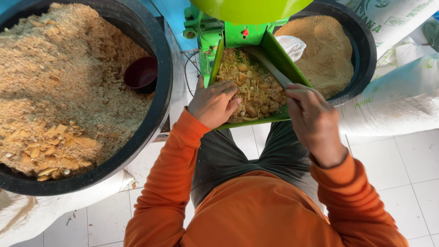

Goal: The person sits in front of a green grinding machine and feeds dried cassava pieces from a large basin into the machine's hopper. They use a long wooden stick to push the material toward the intake and occasionally scoop more pieces from the basin, at one point pouring additional material from a pink bowl into the hopper.

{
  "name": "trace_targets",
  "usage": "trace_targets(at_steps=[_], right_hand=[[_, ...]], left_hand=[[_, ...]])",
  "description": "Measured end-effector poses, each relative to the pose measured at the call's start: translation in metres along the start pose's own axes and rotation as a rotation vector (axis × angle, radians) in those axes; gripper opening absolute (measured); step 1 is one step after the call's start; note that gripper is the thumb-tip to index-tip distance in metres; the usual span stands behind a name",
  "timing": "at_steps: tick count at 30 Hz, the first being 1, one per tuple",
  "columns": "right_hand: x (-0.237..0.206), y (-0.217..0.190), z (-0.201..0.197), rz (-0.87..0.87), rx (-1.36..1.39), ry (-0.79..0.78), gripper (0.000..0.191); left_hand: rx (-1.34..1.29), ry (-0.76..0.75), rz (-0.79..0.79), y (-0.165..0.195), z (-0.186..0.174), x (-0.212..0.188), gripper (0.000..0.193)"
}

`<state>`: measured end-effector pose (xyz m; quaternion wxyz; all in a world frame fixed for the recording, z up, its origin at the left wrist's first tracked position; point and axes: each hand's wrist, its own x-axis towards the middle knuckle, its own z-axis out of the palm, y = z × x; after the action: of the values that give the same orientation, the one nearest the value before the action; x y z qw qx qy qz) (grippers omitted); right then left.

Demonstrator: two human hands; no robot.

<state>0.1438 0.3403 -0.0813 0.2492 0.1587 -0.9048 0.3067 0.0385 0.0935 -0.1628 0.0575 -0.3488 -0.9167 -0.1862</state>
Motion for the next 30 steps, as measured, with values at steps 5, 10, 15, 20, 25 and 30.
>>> trace_targets(at_steps=[5,10,15,20,25,30], right_hand=[[-0.009,-0.022,-0.022,0.01,0.029,-0.03,0.009],[0.008,-0.008,0.022,-0.095,-0.026,-0.004,0.014],[-0.004,0.005,0.006,-0.001,-0.014,0.044,0.014],[0.005,-0.03,-0.07,0.111,0.181,0.032,0.017],[0.04,-0.044,-0.095,-0.063,0.096,-0.172,0.014],[0.041,-0.037,-0.05,-0.211,0.038,-0.142,0.011]], left_hand=[[0.014,0.017,0.017,0.0,0.002,0.0,0.037],[0.023,0.021,-0.008,0.004,0.0,-0.003,0.034],[0.011,0.049,0.016,0.005,-0.003,-0.004,0.034],[0.036,0.031,0.026,0.001,0.001,-0.005,0.036],[0.02,-0.018,0.007,0.0,0.0,-0.005,0.036],[0.0,-0.03,-0.013,0.002,-0.003,-0.004,0.036]])
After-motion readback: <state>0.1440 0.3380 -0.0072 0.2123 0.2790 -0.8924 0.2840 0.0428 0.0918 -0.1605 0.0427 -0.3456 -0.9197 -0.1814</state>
